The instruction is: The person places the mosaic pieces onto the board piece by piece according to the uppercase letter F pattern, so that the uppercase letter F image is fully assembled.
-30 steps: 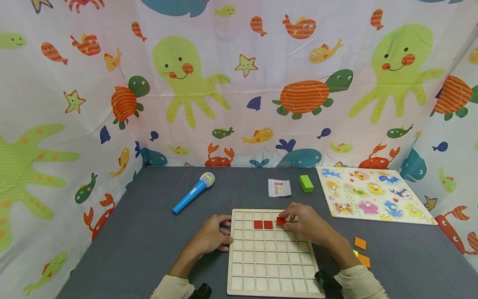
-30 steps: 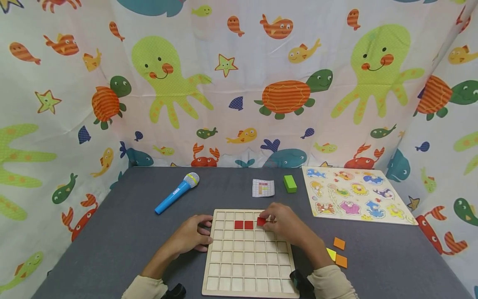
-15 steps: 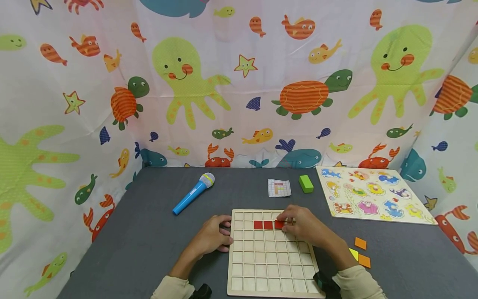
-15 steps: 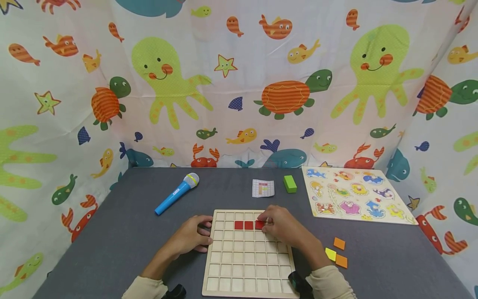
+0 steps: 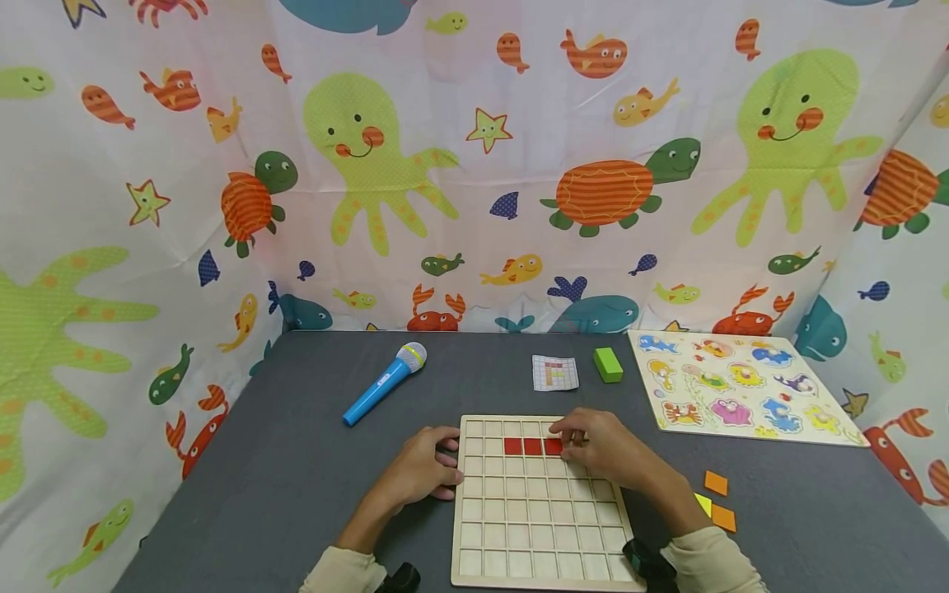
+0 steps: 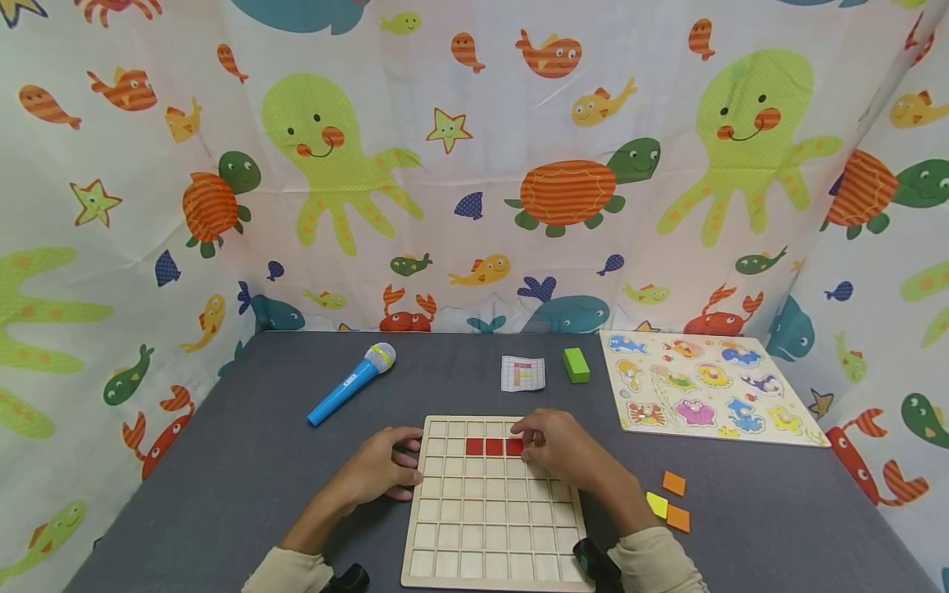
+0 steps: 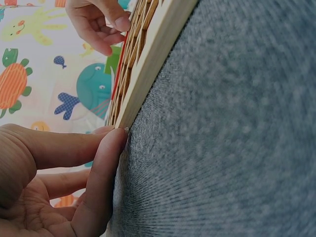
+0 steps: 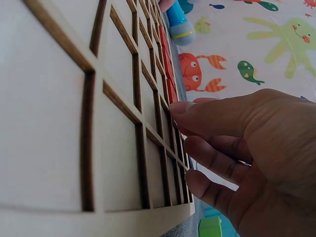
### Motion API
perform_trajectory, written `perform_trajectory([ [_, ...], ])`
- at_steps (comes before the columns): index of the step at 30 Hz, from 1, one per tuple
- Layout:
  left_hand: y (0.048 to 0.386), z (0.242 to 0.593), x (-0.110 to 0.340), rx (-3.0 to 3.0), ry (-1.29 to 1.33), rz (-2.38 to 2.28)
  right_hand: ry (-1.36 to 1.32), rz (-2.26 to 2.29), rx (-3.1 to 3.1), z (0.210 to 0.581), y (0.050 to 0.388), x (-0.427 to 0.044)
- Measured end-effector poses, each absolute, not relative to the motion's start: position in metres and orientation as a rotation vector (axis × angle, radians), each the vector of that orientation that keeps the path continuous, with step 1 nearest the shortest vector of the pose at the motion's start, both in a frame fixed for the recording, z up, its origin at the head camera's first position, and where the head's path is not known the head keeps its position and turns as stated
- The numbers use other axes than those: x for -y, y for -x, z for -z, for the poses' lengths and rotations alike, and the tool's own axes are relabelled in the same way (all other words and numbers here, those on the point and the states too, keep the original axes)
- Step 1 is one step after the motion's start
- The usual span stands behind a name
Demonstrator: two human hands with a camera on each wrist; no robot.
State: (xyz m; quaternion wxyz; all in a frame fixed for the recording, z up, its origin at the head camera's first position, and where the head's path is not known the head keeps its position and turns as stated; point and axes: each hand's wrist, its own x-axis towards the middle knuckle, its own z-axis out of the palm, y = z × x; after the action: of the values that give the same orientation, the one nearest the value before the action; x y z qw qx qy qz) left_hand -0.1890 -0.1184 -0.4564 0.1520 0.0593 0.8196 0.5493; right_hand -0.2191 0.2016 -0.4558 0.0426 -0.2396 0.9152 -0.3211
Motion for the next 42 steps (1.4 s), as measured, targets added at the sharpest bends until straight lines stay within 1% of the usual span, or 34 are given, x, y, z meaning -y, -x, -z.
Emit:
perform_trajectory([
  [10, 0.19, 0.458, 0.119, -2.337, -0.164, -1.58, 0.779, 1.012, -2.773, 0.456, 0.218, -0.205],
  [21, 0.19, 0.457, 0.118, -2.353, -0.148, -1.558, 0.713, 1.139, -2.714, 0.453, 0.213, -0.217],
  [35, 0.19, 0.459, 0.119, -2.349, -0.141, -1.558, 0.571, 1.115, -2.791, 0.442, 0.198, -0.264],
  [42, 0.19, 0.459, 0.119, -2.351, -0.145, -1.561, 0.494, 1.083, -2.792, 0.438, 0.185, -0.287],
])
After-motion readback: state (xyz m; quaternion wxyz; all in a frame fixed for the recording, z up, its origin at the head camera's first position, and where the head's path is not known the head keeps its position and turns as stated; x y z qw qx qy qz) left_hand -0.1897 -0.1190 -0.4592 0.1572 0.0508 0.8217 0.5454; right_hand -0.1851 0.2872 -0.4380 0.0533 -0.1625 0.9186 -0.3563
